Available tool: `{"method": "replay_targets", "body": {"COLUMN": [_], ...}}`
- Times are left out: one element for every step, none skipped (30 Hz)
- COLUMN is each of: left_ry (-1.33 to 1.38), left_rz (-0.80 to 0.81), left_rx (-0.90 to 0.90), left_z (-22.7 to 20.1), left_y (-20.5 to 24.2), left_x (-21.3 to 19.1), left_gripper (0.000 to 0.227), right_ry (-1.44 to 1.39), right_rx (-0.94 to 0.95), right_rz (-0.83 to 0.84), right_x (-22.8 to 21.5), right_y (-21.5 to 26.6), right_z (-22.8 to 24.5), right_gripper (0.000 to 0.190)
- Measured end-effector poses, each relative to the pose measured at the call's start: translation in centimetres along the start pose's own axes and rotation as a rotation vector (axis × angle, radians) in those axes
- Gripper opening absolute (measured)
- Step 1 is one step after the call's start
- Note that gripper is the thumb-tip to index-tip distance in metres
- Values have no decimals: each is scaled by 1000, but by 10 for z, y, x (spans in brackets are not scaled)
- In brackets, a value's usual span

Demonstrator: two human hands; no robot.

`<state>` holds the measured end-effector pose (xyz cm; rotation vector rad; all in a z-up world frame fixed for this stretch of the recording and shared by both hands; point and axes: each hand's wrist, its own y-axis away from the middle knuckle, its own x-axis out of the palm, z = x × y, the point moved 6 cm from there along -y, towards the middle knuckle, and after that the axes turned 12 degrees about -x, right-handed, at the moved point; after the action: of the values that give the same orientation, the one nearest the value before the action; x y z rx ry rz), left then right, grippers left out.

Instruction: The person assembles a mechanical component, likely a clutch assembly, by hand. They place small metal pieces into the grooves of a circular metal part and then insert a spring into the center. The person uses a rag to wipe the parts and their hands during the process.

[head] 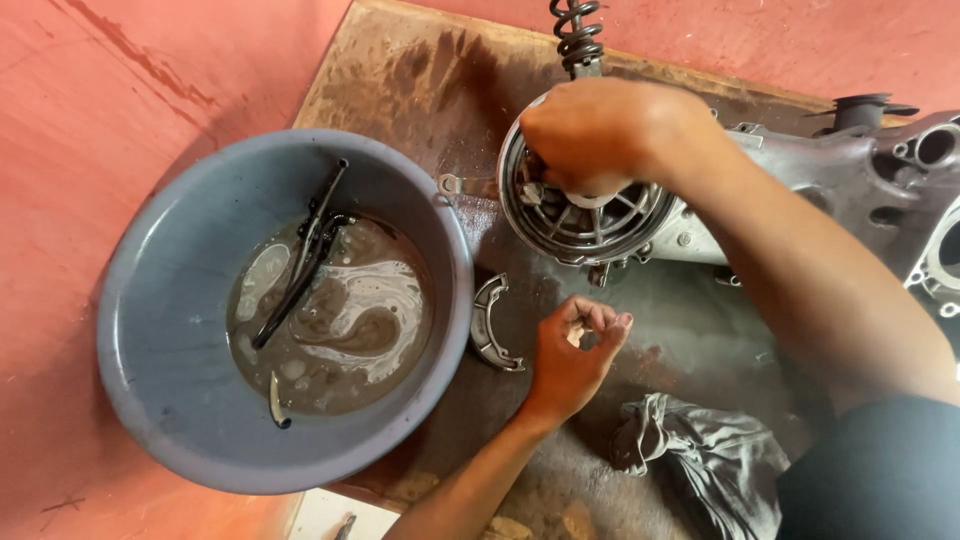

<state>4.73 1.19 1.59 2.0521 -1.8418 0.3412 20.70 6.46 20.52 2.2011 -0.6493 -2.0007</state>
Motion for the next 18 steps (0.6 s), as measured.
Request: {"method": "replay_targets", "body": {"left_ry": [-31,-63,-64,-28,8,8,-1,-6,-2,8,18,22,69,114,115,67,19,17], "left_rz": [1,4,6,0,-6,-7,-15,-21,-19,-20,-21,-20,-19,-19,-18,-16,-14,-16], "left_rx": [-8,-14,-13,-3,7,6,-13,-34,-37,-31,-26,-28,-35,-41,-42,-25,-8,-5], "left_z": [0,0,1,1,1,-1,-2,-2,-1,-1,-1,3,8,12,18,24,29,19], "left_y": [0,0,-1,-1,-1,-1,-2,-1,-1,-1,-1,0,1,2,2,3,4,3], "left_x": [1,1,2,1,-1,-1,-2,-1,0,0,0,0,1,0,-1,-1,-1,-1], "left_gripper": [26,26,26,26,25,25,26,26,26,26,26,26,26,27,27,23,21,21], "right_ry": [-42,-82,-81,-74,-66,-67,-9,50,49,118,188,187,232,276,276,225,174,173], "right_rx": [-10,-18,-16,45,106,106,77,51,52,69,85,87,181,276,277,343,409,407], "right_rz": [30,58,58,-51,-160,-160,-335,-505,-500,-628,-755,-751,-819,-888,-887,-961,-1035,-1039], "right_x": [-3,-7,-15,-30,-44,-49,-65,-79,-75,-80,-85,-65,-49,-32,-19,-7,6,1], "right_y": [2,4,12,19,27,37,49,64,67,75,84,81,84,87,86,90,95,95], "right_z": [-1,-3,0,0,0,7,15,24,36,49,62,70,75,80,87,92,96,104], "right_gripper": [16,23,23,24,25,25,22,18,18,14,10,10,12,18,18,19,21,21]}}
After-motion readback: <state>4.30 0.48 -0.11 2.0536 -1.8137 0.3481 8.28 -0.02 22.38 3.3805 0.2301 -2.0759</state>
